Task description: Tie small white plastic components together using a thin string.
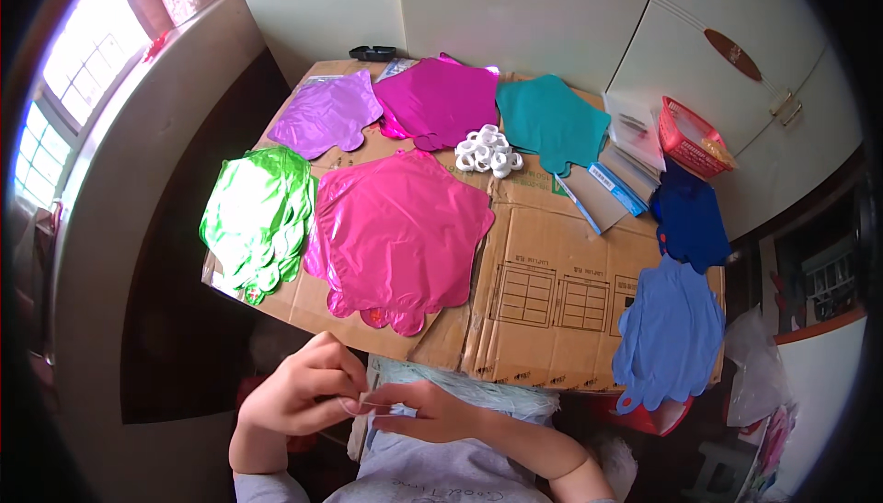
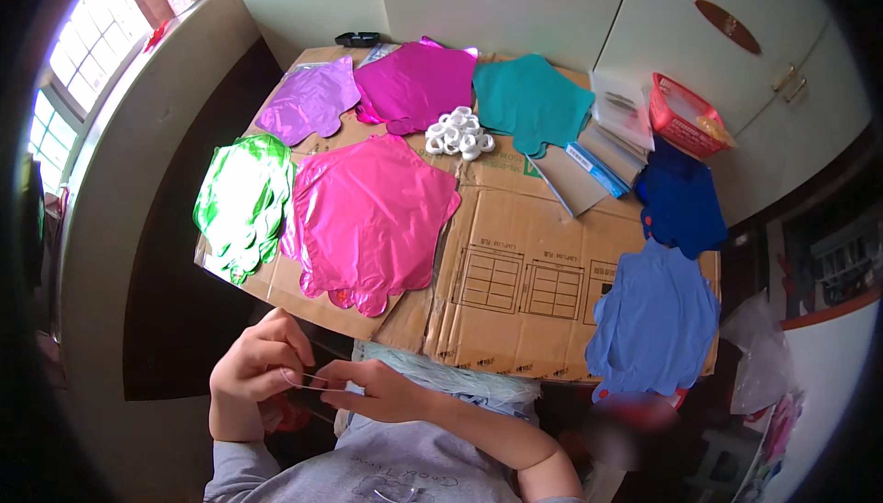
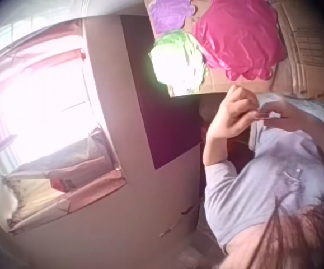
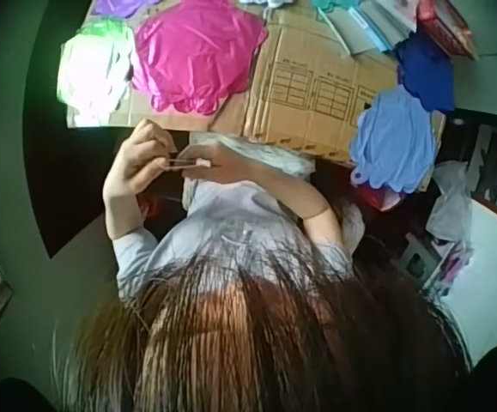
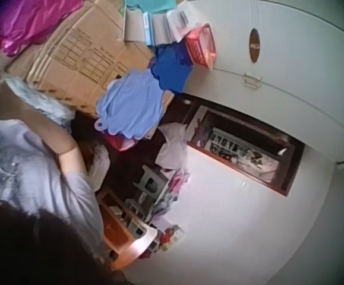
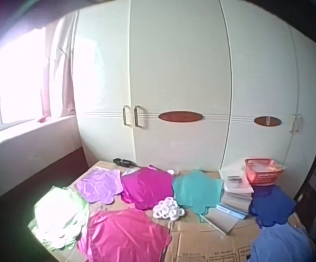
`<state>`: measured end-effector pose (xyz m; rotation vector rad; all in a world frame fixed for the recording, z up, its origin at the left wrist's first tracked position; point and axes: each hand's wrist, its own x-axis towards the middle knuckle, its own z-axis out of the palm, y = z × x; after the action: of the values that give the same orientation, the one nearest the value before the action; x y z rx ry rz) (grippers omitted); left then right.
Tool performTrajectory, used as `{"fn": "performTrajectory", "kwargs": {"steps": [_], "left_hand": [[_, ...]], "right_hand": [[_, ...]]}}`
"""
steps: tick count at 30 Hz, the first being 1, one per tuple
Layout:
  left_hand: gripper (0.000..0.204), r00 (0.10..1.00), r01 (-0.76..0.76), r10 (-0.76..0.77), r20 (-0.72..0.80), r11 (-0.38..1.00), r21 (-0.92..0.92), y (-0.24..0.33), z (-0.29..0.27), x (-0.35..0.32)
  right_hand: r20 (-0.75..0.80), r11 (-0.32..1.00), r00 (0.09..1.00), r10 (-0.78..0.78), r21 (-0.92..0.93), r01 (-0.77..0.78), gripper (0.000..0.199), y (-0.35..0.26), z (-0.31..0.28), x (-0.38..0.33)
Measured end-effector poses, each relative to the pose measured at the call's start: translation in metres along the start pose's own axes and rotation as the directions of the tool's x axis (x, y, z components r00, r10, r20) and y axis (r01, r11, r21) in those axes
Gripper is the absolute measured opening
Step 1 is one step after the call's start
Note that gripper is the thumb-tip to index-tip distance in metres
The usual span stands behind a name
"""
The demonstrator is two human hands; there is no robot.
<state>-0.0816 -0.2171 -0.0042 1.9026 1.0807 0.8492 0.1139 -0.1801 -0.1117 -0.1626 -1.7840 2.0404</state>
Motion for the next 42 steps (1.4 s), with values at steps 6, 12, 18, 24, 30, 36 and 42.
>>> {"fn": "performTrajectory", "kwargs": {"steps": [6,12,18,24,30,36,42], "left_hand": [[0.018,0.991,-0.027,-0.107,-0.08,0.426,-0.904,-0.051,0.023,-0.049],[0.022,0.74,-0.059,-0.601,-0.303,0.391,-0.919,-0.064,0.05,-0.067],[0.026,0.973,0.222,-0.167,-0.162,0.871,0.438,-0.063,0.064,-0.061],[0.008,0.909,0.097,-0.389,-0.151,0.55,-0.829,-0.066,0.083,-0.076],[0.011,0.926,0.378,-0.376,0.043,0.916,-0.136,-0.074,0.071,-0.071],[0.022,0.916,0.355,-0.33,-0.229,0.932,0.078,-0.074,0.083,-0.062],[0.009,0.749,0.002,-0.578,-0.326,0.493,-0.87,-0.072,0.091,-0.071]], "right_hand": [[-0.177,0.94,0.971,0.158,0.328,-0.093,0.018,0.02,0.0,-0.023],[-0.232,0.882,0.958,-0.168,-0.469,0.041,0.008,0.051,0.03,-0.039],[-0.32,0.907,0.896,-0.307,-0.384,0.174,0.006,0.037,0.033,-0.036],[-0.307,0.877,0.945,-0.114,-0.477,-0.049,0.007,0.063,0.028,-0.029],[-0.358,0.874,0.885,-0.298,-0.475,0.102,0.007,0.052,0.024,-0.026],[-0.316,0.86,0.9,-0.301,-0.498,0.112,0.008,0.061,0.033,-0.024],[-0.313,0.811,0.902,-0.298,-0.581,0.067,0.008,0.071,0.03,-0.021]]}}
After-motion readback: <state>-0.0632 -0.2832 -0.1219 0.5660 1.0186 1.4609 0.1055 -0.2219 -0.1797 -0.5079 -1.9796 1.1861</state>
